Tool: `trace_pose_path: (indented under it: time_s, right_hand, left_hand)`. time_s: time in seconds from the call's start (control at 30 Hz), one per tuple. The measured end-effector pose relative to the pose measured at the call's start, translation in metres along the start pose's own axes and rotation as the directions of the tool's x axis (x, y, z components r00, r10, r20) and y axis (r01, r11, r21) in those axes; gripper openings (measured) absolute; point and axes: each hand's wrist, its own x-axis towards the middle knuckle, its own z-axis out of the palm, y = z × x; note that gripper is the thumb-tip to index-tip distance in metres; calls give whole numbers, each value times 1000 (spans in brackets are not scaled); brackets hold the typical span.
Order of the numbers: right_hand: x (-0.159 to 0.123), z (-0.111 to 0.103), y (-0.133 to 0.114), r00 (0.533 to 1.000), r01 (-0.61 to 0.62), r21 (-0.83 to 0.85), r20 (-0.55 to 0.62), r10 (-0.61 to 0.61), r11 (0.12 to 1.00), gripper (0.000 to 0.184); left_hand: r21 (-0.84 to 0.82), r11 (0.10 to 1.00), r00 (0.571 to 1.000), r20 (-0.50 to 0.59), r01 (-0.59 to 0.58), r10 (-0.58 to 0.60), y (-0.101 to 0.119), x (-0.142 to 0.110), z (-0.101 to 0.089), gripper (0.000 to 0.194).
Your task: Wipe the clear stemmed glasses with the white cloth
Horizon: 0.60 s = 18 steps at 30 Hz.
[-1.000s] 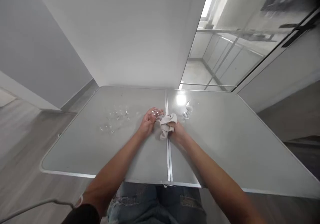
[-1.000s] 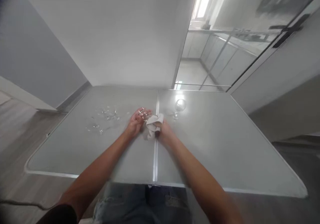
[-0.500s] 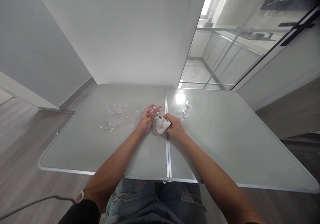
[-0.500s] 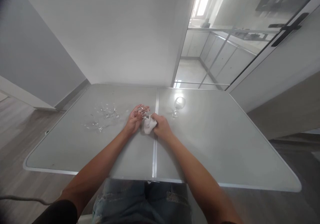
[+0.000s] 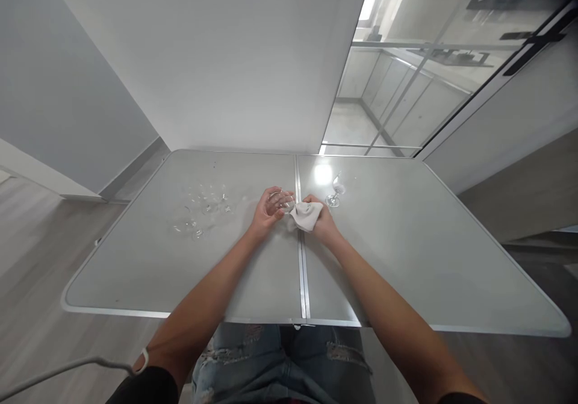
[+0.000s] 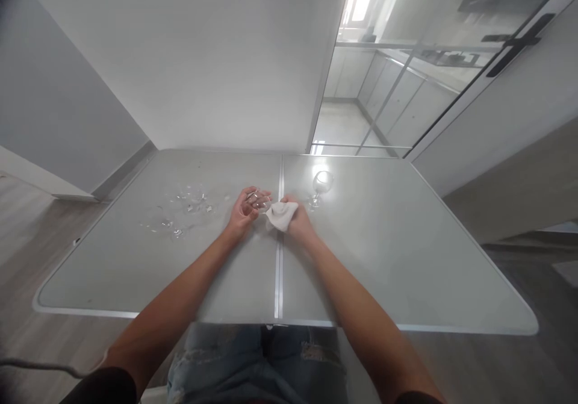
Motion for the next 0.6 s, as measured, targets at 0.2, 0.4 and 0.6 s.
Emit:
trace_pose_path:
  time_s: [0.2, 0.4, 0.6]
  right_hand:
    - [-3, 14, -1, 896, 442, -530, 300, -327, 723, 10]
    - [-4, 29, -5, 989, 138, -189, 79, -125, 972, 23]
    - [-1, 19, -18, 928, -355, 342, 246, 281, 870, 28]
  left_hand:
    - [-9, 1000, 989, -145, -22, 21, -3, 0, 0, 61]
    - [-139, 990, 996, -73, 33, -44, 10, -5, 4, 64]
    - [-231, 968, 995, -17, 93, -100, 8, -6, 3, 69]
